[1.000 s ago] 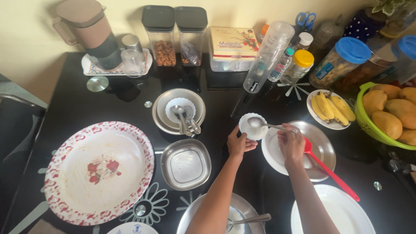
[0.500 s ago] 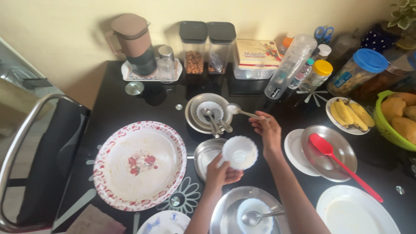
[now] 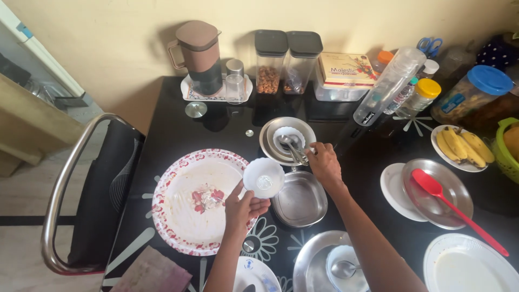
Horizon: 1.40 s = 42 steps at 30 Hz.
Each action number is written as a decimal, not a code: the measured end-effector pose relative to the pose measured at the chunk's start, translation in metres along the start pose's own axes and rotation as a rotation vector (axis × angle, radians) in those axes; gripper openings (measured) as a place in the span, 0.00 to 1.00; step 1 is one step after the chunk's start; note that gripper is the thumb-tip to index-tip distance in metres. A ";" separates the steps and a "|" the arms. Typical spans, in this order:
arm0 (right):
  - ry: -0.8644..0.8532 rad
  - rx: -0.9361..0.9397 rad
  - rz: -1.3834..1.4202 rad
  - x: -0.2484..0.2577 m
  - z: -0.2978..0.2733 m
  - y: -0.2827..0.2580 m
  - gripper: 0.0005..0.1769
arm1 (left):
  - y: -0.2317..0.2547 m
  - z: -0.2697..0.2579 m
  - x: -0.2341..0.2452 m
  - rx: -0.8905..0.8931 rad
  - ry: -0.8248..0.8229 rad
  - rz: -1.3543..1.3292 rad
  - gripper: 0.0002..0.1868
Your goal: The person arranges various dishes on a dining table and wipes the table clean with a cloth.
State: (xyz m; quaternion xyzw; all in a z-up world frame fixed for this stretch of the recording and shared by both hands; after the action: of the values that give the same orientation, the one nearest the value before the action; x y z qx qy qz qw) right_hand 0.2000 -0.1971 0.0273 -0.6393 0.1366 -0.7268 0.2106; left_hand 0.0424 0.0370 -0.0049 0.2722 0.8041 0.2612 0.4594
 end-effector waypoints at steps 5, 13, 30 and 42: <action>-0.115 -0.087 -0.318 0.000 0.006 -0.038 0.35 | 0.021 0.013 -0.003 -0.014 -0.005 0.003 0.30; -0.365 -0.300 -0.526 -0.049 0.049 -0.020 0.53 | 0.038 0.039 -0.008 -0.040 -0.059 0.048 0.30; -0.644 -0.337 0.266 -0.049 0.062 0.012 0.13 | 0.057 0.091 -0.028 -0.079 -0.100 0.086 0.31; -0.262 -0.402 0.564 0.041 -0.007 0.019 0.16 | 0.049 0.133 -0.088 -0.029 -0.171 0.258 0.27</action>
State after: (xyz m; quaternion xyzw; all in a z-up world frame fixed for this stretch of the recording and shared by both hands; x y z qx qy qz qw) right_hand 0.1922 -0.2342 0.0530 -0.6928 0.4193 -0.5107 0.2888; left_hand 0.2068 0.0343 0.0219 0.3879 0.7166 0.3058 0.4926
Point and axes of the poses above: each hand's wrist, its own z-axis towards the middle knuckle, its own x-axis out of the back of the hand, y = z × x, the point moved 3 cm from there along z, towards the middle knuckle, and after that the axes turned 11 degrees about -z, right-handed, at the moved point
